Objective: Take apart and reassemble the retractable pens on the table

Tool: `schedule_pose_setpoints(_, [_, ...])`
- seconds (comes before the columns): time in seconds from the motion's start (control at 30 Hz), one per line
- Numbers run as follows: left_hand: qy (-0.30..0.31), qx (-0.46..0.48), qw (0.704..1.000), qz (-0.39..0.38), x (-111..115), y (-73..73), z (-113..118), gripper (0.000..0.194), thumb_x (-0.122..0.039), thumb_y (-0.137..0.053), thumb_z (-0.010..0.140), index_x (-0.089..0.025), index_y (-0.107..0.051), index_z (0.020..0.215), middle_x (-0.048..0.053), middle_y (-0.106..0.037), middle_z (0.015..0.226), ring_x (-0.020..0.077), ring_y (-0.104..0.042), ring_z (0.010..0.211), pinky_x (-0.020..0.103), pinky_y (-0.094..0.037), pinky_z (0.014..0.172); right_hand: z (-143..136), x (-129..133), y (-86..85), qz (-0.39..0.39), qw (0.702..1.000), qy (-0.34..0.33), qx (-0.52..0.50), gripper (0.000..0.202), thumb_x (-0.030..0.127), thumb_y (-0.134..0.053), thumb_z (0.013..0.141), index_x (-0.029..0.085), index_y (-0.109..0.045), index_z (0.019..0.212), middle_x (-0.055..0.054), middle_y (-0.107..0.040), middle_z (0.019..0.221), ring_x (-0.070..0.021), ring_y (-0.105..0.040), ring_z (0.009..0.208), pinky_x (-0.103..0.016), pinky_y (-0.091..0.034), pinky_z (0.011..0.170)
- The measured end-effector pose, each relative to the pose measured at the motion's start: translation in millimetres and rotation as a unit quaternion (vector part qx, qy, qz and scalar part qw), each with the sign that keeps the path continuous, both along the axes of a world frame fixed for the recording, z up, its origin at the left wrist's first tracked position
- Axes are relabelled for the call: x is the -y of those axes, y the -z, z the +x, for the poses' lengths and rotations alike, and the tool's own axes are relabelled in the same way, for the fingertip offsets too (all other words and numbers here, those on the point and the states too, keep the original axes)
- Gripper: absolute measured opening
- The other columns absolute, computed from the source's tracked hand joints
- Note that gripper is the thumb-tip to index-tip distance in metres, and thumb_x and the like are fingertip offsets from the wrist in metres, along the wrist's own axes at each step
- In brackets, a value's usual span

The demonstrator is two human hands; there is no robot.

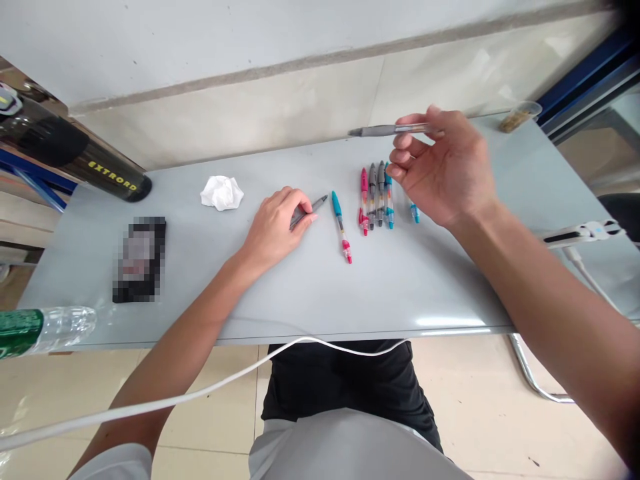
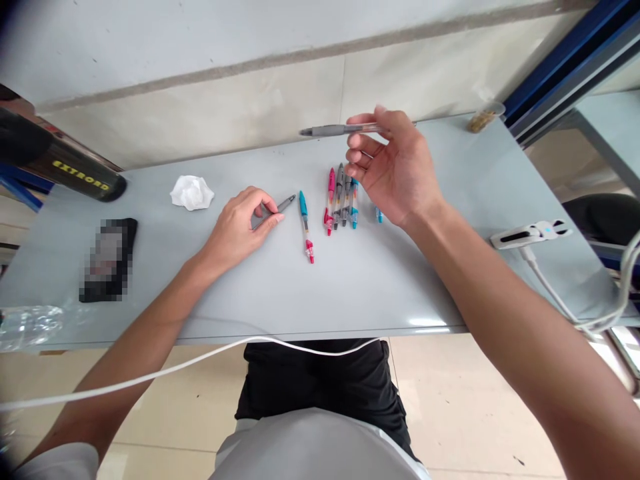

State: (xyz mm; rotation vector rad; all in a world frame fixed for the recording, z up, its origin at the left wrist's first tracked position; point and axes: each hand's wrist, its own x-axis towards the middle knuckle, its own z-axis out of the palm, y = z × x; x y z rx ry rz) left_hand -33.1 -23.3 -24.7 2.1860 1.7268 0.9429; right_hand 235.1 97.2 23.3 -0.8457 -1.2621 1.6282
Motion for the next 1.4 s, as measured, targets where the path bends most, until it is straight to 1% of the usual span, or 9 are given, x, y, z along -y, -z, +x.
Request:
schedule_pose_setpoints(0.2, [0.000,0.034,0.999,0.010,2,-1.1,2,0.013,-0.031,-0.069,0.103,-0.024,-0.067,0.115,0.004,-0.075,0.104,0.0195,-0.065,0.083,0.036,-0.051,0.085,-4,1,5.1,0.029,0.999,-0.006,-0.016,0.025,0.027,-0.086,0.081,0.030,-0.068,0.098,-0.005,-0.077,0.114,-0.0226,-0.068,0.092,-0.039,-0.053,0.082])
schedule_pose_setpoints(0.4, [-0.017,0.057,0.997,0.055,3,-5.2,6,0.031,-0.050,-0.060,0.110,-0.025,-0.070,0.125,0.006,-0.074,0.107,0.0200,-0.064,0.083,0.037,-0.052,0.083,-2,6,8.8,0.162,0.984,0.025,0.077,0.047,0.018,-0.073,0.088,0.040,-0.062,0.128,0.001,-0.064,0.106,-0.0210,-0.069,0.074,-0.041,-0.056,0.079])
schedule_pose_setpoints(0.47, [-0.023,0.067,0.995,0.066,3,-7.8,6,0.036,-0.056,-0.058,0.111,-0.026,-0.071,0.125,0.007,-0.072,0.107,0.0212,-0.064,0.086,0.038,-0.053,0.082,2,5,10.0,0.250,0.949,0.052,0.185,0.035,0.021,-0.065,0.096,0.038,-0.066,0.127,-0.001,-0.063,0.102,-0.0216,-0.067,0.073,-0.042,-0.054,0.079])
schedule_pose_setpoints(0.53, [-0.028,0.084,0.993,0.077,4,-10.0,7,0.038,-0.058,-0.056,0.111,-0.027,-0.072,0.125,0.008,-0.071,0.107,0.0225,-0.065,0.091,0.038,-0.054,0.083,8,2,9.7,0.334,0.887,0.079,0.309,0.025,0.024,-0.056,0.104,0.034,-0.071,0.121,-0.004,-0.064,0.094,-0.0243,-0.065,0.078,-0.042,-0.052,0.084])
schedule_pose_setpoints(0.63, [-0.035,0.110,0.989,0.090,4,-11.9,6,0.040,-0.060,-0.054,0.111,-0.028,-0.073,0.124,0.008,-0.070,0.108,0.0240,-0.066,0.099,0.039,-0.054,0.085,19,-8,7.0,0.391,0.795,0.123,0.447,0.032,0.029,-0.045,0.109,0.029,-0.074,0.124,-0.006,-0.064,0.084,-0.0263,-0.062,0.078,-0.042,-0.049,0.090])
schedule_pose_setpoints(0.73, [-0.043,0.131,0.986,0.093,4,-12.5,5,0.039,-0.060,-0.055,0.111,-0.028,-0.074,0.122,0.008,-0.070,0.110,0.0242,-0.066,0.102,0.039,-0.055,0.085,29,-21,5.8,0.376,0.739,0.132,0.543,0.042,0.028,-0.036,0.111,0.029,-0.072,0.133,-0.009,-0.068,0.084,-0.0287,-0.064,0.080,-0.045,-0.048,0.091])
schedule_pose_setpoints(0.9, [-0.047,0.156,0.983,0.086,4,-13.0,6,0.039,-0.061,-0.058,0.110,-0.028,-0.075,0.119,0.008,-0.072,0.113,0.0231,-0.068,0.104,0.037,-0.057,0.086,33,-31,13.0,0.276,0.681,0.075,0.674,0.037,0.040,-0.045,0.110,0.029,-0.073,0.132,-0.015,-0.080,0.106,-0.0386,-0.068,0.105,-0.051,-0.049,0.088])
schedule_pose_setpoints(1.2, [-0.013,0.265,0.964,0.021,1,-15.0,3,0.050,-0.071,-0.054,0.108,-0.029,-0.071,0.129,0.008,-0.076,0.114,0.0213,-0.075,0.096,0.037,-0.060,0.080,23,-23,19.9,0.288,0.683,0.019,0.671,0.058,0.063,-0.041,0.112,0.024,-0.065,0.147,-0.021,-0.076,0.127,-0.0418,-0.069,0.109,-0.056,-0.051,0.093])
schedule_pose_setpoints(1.4, [-0.025,0.467,0.882,-0.052,-1,-26.9,3,0.043,-0.064,-0.082,0.095,-0.027,-0.071,0.113,0.005,-0.079,0.107,0.0219,-0.081,0.102,0.034,-0.062,0.085,24,-20,23.7,0.299,0.701,0.027,0.647,0.074,0.078,-0.031,0.106,0.028,-0.062,0.152,-0.026,-0.061,0.149,-0.0517,-0.068,0.110,-0.069,-0.051,0.092])
